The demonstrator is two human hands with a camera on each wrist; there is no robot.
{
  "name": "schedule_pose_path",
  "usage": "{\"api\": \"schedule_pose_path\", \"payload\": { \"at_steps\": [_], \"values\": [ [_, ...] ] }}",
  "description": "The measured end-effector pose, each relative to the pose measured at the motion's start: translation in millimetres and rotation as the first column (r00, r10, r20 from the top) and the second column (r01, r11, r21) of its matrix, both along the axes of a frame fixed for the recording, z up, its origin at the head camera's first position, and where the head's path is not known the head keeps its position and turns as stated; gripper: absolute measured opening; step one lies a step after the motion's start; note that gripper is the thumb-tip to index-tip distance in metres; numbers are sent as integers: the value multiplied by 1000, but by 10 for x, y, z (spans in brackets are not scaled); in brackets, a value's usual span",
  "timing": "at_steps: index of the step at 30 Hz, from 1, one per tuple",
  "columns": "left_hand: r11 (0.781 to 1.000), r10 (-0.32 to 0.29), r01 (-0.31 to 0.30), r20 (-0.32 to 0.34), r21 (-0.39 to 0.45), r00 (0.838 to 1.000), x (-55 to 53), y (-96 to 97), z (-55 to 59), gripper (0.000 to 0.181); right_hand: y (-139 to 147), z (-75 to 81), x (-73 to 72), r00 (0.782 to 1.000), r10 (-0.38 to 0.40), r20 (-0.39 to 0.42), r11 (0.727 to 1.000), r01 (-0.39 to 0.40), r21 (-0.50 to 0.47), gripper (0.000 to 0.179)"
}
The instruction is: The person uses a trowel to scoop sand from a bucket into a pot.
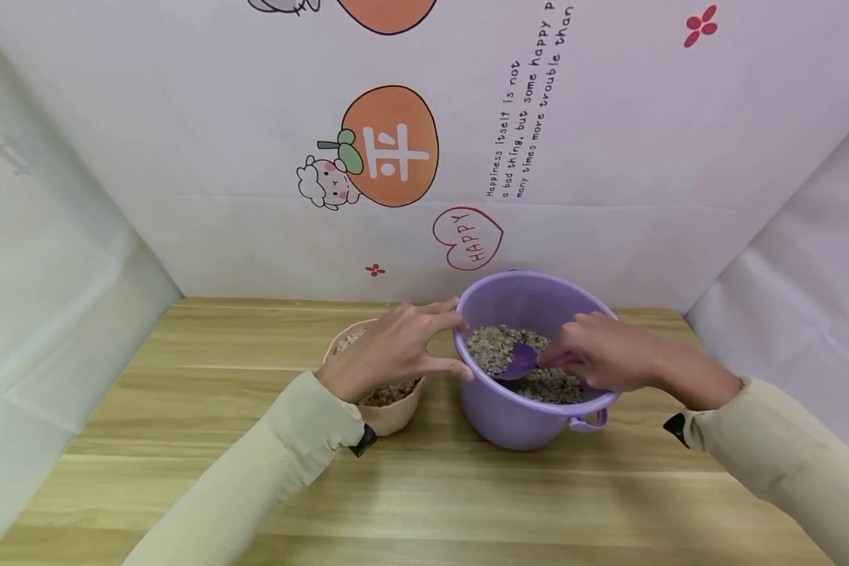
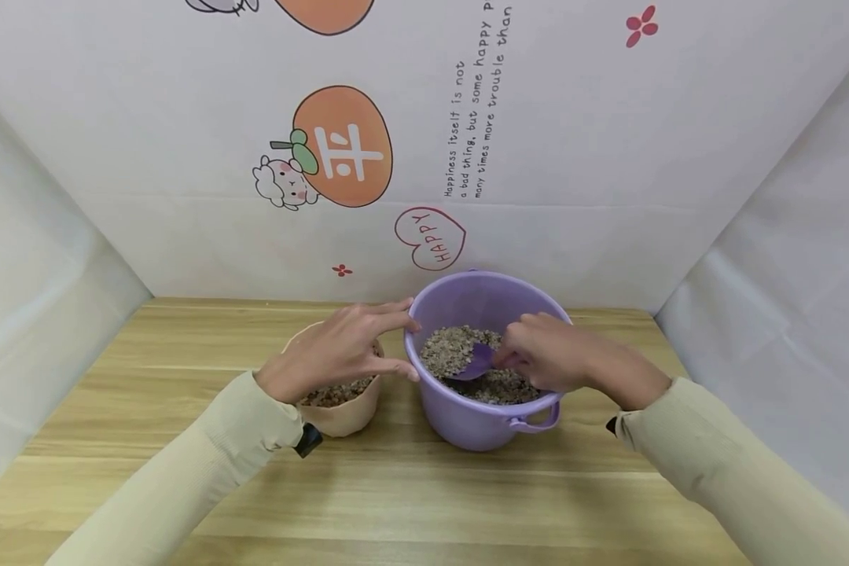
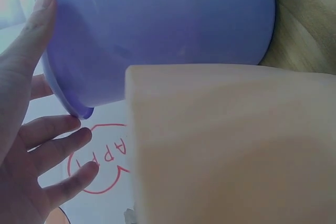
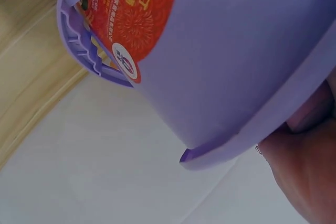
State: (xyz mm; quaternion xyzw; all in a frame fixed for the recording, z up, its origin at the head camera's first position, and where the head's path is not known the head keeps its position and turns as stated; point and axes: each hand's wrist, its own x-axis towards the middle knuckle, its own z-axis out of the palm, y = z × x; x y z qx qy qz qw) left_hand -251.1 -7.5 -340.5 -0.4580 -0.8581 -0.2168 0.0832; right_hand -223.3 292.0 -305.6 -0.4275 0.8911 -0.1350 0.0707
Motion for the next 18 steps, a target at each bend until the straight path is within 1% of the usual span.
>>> {"api": "schedule_pose_path", "payload": {
  "at_steps": [3,8,18],
  "values": [
    [1000,-1,1,3,-2,1000,-5,-2,-1,57,-1,-4,7,1000,-18,10,1000,18,-5,38],
    [1000,0,0,6,0,1000,-5,-6,8,56,2,-13,14,1000,-26,16,1000,26,-15,40],
    [1000,3,-3,18,-1,1000,5,3,0,59,17,-41,18,1000,-5,-21,998,4,-56,41]
  ]
}}
